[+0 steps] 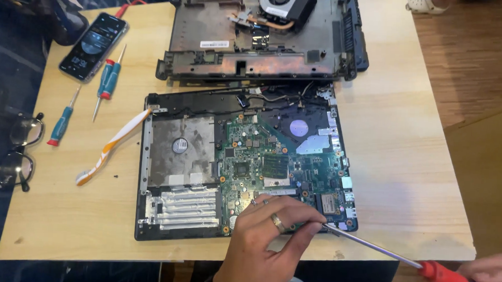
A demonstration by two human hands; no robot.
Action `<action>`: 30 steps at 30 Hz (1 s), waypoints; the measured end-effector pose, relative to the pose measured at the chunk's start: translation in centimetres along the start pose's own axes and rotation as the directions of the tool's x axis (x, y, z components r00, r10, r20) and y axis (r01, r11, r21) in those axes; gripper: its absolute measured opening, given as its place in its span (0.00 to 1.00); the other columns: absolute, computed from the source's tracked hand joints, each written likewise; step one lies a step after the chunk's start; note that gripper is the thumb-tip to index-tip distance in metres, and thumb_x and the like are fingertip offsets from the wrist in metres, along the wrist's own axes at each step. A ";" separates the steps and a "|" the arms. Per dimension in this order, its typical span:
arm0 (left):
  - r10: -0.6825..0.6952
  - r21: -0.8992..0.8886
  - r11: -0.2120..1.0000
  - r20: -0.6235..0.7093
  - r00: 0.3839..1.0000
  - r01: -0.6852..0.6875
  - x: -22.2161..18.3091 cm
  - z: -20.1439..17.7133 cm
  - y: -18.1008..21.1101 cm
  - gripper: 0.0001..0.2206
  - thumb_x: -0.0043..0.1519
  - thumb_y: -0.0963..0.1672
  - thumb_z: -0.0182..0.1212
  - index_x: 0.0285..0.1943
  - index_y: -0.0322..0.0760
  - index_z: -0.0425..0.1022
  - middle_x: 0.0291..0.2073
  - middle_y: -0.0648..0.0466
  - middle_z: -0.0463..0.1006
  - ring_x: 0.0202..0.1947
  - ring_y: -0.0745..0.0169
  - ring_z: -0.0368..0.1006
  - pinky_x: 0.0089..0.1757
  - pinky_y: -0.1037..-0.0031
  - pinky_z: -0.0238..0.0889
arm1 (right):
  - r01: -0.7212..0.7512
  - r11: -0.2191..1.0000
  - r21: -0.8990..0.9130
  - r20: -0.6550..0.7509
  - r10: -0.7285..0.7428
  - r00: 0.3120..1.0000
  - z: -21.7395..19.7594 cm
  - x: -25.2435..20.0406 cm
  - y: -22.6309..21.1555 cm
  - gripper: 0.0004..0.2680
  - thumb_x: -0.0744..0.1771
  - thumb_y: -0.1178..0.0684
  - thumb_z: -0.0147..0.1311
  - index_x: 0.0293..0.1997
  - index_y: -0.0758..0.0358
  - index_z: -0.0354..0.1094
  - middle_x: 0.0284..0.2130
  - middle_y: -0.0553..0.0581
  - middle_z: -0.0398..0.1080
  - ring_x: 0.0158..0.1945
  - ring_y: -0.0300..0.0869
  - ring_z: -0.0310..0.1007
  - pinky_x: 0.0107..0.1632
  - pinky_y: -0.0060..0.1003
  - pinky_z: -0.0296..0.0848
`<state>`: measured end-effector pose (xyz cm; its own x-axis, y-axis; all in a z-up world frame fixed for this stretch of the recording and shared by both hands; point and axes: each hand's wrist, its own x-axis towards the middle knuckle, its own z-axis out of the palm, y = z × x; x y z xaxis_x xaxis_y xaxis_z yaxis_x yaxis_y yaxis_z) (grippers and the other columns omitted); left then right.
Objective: Disassembling and servicing a laptop, including installing a Wi-Fi card and removing the motherboard from the chassis.
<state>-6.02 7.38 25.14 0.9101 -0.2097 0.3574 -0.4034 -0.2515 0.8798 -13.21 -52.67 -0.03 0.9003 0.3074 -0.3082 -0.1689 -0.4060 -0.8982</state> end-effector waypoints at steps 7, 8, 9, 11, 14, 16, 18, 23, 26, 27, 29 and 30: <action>0.066 0.085 0.995 -0.131 0.989 -0.056 0.3 -0.5 0.1 0.04 0.66 0.43 0.59 0.42 0.40 0.79 0.33 0.53 0.83 0.33 0.58 0.79 0.39 0.70 0.65 | 0.546 0.820 0.171 -0.323 -0.477 0.817 14.4 2.2 -15.9 0.05 0.67 0.52 0.55 0.42 0.54 0.76 0.47 0.68 0.75 0.44 0.48 0.84 0.51 0.37 0.82; 0.076 0.081 0.995 -0.131 0.989 -0.065 0.4 -0.7 0.2 0.04 0.66 0.43 0.59 0.42 0.40 0.79 0.33 0.53 0.83 0.33 0.58 0.79 0.39 0.70 0.65 | 0.551 0.819 0.162 -0.328 -0.482 0.813 15.2 2.2 -17.5 0.05 0.67 0.52 0.55 0.42 0.54 0.76 0.47 0.68 0.75 0.44 0.48 0.84 0.51 0.37 0.82; 0.071 0.084 0.995 -0.110 0.991 -0.062 0.5 -0.8 0.4 0.05 0.67 0.44 0.59 0.41 0.40 0.79 0.33 0.54 0.83 0.33 0.59 0.79 0.39 0.71 0.64 | 0.582 0.784 0.216 -0.407 -0.469 0.784 15.9 2.1 -19.0 0.05 0.69 0.50 0.54 0.40 0.58 0.73 0.42 0.69 0.74 0.41 0.48 0.84 0.48 0.49 0.90; 0.068 0.081 0.995 -0.082 0.994 -0.061 0.4 -0.9 0.6 0.06 0.67 0.44 0.58 0.41 0.41 0.79 0.34 0.54 0.83 0.33 0.60 0.79 0.39 0.72 0.63 | 0.614 0.745 0.260 -0.489 -0.446 0.750 12.9 3.3 -15.7 0.08 0.70 0.49 0.54 0.39 0.62 0.70 0.37 0.69 0.74 0.38 0.47 0.85 0.45 0.61 0.98; 0.064 0.079 0.995 -0.069 0.996 -0.059 0.5 -0.7 0.8 0.05 0.67 0.45 0.59 0.41 0.42 0.79 0.34 0.55 0.83 0.35 0.62 0.80 0.40 0.73 0.60 | -0.137 0.711 0.689 0.212 -0.017 0.977 5.5 2.9 -10.2 0.19 0.62 0.61 0.62 0.51 0.96 0.82 0.53 0.91 0.82 0.58 0.74 0.81 0.60 0.64 0.62; 0.082 0.077 0.994 -0.089 0.993 -0.075 0.5 -0.5 0.7 0.08 0.68 0.46 0.55 0.40 0.41 0.78 0.33 0.54 0.83 0.33 0.61 0.79 0.37 0.72 0.64 | -0.309 0.709 0.634 0.576 -0.167 0.800 6.7 4.3 -18.6 0.27 0.70 0.44 0.66 0.65 0.90 0.68 0.66 0.85 0.64 0.71 0.61 0.62 0.67 0.56 0.46; 0.090 0.039 0.995 -0.068 0.994 -0.087 0.8 -0.6 1.0 0.08 0.68 0.45 0.55 0.40 0.39 0.78 0.33 0.53 0.82 0.33 0.59 0.79 0.38 0.70 0.64 | -0.755 0.434 0.493 0.768 0.190 0.611 3.3 4.5 -10.1 0.24 0.70 0.44 0.50 0.63 0.86 0.66 0.46 0.75 0.66 0.48 0.55 0.65 0.50 0.48 0.57; 0.021 -0.086 0.996 0.015 1.000 -0.019 1.3 -0.9 2.0 0.08 0.68 0.45 0.54 0.41 0.38 0.75 0.33 0.53 0.80 0.35 0.59 0.77 0.41 0.68 0.69 | -0.810 -0.001 0.587 0.410 0.863 0.296 1.4 3.6 -9.8 0.22 0.68 0.55 0.45 0.40 1.05 0.69 0.21 0.99 0.62 0.22 0.72 0.61 0.22 0.50 0.57; 0.100 -0.091 0.991 0.055 0.993 -0.095 1.9 -1.6 2.4 0.07 0.68 0.45 0.54 0.42 0.38 0.75 0.36 0.52 0.81 0.38 0.58 0.80 0.43 0.66 0.72 | -0.973 0.103 0.205 0.683 0.697 0.218 1.2 4.7 -10.4 0.30 0.68 0.51 0.35 0.57 1.10 0.69 0.21 0.93 0.67 0.26 0.71 0.69 0.31 0.49 0.66; 0.088 -0.067 0.994 0.083 0.993 -0.083 2.0 -1.8 2.6 0.08 0.67 0.47 0.56 0.44 0.39 0.76 0.37 0.53 0.82 0.37 0.59 0.80 0.42 0.67 0.70 | -0.604 0.686 0.407 0.457 0.420 0.784 3.2 3.6 -10.5 0.24 0.65 0.48 0.56 0.50 0.95 0.77 0.20 0.87 0.80 0.20 0.64 0.82 0.23 0.43 0.78; 0.076 -0.034 0.997 0.106 0.991 -0.072 2.2 -2.4 2.7 0.10 0.66 0.48 0.57 0.45 0.41 0.77 0.37 0.54 0.82 0.37 0.61 0.80 0.42 0.69 0.69 | 0.084 0.900 0.428 0.190 -0.181 0.965 3.8 4.0 -7.3 0.19 0.61 0.48 0.77 0.43 0.82 0.86 0.18 0.84 0.94 0.13 0.61 0.96 0.14 0.39 0.90; 0.078 -0.013 0.997 0.120 0.990 -0.077 2.2 -2.6 2.7 0.11 0.65 0.49 0.59 0.47 0.40 0.77 0.38 0.55 0.82 0.36 0.63 0.80 0.41 0.70 0.71 | -0.359 0.840 0.407 0.490 0.131 0.862 2.6 5.1 -3.9 0.21 0.63 0.49 0.58 0.40 0.92 0.83 0.25 0.90 0.88 0.22 0.65 0.88 0.25 0.45 0.84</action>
<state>-4.90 8.71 29.08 0.8579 -0.3409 0.3845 -0.4709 -0.2224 0.8537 -9.05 -47.32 1.09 0.5574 0.6333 -0.5369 -0.6281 -0.1012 -0.7715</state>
